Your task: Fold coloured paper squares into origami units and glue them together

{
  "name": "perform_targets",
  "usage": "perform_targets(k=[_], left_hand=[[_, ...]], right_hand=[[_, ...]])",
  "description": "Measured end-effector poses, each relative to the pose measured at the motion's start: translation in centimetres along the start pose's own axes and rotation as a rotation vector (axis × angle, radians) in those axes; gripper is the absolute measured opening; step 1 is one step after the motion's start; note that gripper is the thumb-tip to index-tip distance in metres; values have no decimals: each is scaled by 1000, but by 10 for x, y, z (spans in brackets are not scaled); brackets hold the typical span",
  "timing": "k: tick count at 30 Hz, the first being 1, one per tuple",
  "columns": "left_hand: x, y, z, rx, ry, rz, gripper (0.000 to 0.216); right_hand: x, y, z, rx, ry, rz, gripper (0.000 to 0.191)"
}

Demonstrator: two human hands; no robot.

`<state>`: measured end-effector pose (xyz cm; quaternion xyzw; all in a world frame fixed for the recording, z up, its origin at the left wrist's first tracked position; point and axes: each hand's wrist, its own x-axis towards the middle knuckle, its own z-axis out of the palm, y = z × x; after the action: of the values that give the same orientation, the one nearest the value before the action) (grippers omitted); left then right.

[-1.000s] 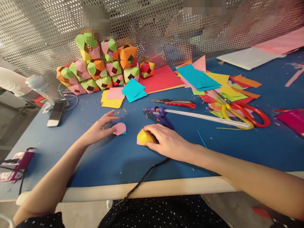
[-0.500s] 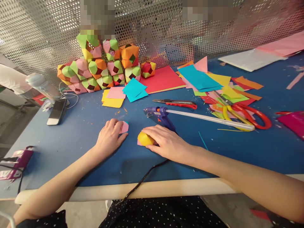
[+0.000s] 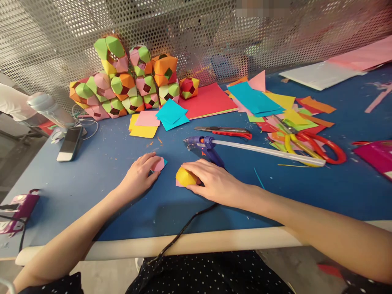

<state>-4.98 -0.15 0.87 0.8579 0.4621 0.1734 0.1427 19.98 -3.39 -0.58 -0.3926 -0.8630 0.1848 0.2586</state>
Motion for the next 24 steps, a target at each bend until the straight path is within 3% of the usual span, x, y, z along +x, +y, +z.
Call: perform_targets(k=[6,17,24], left_hand=[[0,4,-3,4,8,20,40],[-4,32,-9,-265,105,-35,38],[-9,39,-3,-186,194,28,37]], right_hand=[[2,0,-2,61,17,24,32],[4,-3,-1,179,239,25,40],[6,-4,-4,168,307,20,38]])
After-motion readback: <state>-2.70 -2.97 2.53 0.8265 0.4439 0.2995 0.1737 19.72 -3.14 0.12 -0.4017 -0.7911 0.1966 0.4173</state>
